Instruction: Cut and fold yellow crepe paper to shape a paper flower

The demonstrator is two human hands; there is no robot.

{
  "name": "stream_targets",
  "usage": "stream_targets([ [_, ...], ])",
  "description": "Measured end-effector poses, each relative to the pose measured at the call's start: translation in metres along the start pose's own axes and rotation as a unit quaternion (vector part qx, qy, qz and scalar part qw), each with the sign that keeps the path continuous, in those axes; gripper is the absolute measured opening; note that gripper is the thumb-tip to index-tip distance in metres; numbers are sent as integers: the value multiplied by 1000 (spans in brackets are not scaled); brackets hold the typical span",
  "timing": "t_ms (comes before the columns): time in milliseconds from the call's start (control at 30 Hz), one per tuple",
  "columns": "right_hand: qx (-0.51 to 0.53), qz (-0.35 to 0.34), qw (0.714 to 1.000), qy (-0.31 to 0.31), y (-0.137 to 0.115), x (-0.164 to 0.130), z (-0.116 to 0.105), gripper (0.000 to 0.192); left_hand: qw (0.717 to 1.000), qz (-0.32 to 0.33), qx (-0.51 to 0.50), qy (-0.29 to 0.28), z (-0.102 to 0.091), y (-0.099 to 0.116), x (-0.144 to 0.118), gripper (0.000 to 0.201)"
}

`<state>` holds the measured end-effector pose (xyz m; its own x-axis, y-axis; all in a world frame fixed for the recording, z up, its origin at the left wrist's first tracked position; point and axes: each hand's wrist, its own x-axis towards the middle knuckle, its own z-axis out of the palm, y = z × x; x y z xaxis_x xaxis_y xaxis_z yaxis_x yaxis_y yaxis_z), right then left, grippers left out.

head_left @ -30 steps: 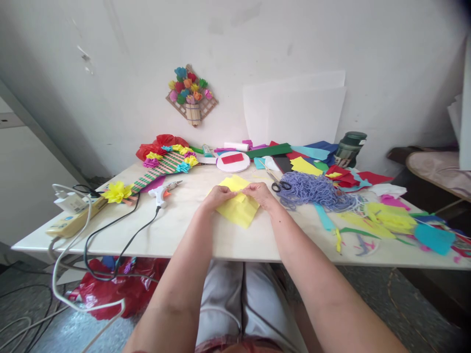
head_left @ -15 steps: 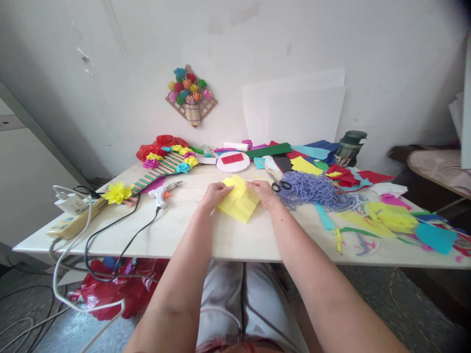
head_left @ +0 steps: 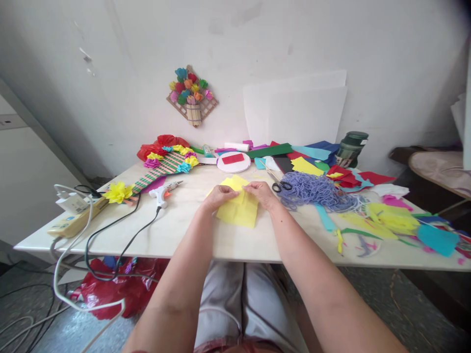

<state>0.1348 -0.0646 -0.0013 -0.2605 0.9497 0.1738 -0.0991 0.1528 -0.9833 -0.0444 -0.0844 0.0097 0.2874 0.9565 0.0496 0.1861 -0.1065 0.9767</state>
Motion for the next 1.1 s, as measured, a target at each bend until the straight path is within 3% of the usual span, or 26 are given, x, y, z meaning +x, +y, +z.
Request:
stream_targets([
  [200, 131, 31, 991, 18, 1, 4, -4, 40, 998, 34, 33, 43, 0, -4, 6, 36],
  [300, 183, 64, 981, -19, 1, 4, -6, 45, 995, 48, -14, 82, 1, -9, 10, 36],
  [400, 202, 65, 975, -67, -1, 1, -4, 38, 992, 54, -62, 97, 3, -11, 12, 35],
  [533, 187, 86, 974, -98, -4, -4, 3, 34, 990, 56, -78, 103, 6, -11, 13, 36],
  [967, 129, 105, 986, -22, 1, -3, 9, 39, 993, 59, -42, 93, 6, -15, 16, 34],
  [1100, 124, 107, 986, -26, 0, -4, 9, 37, 992, 62, -42, 104, 4, -15, 15, 34],
])
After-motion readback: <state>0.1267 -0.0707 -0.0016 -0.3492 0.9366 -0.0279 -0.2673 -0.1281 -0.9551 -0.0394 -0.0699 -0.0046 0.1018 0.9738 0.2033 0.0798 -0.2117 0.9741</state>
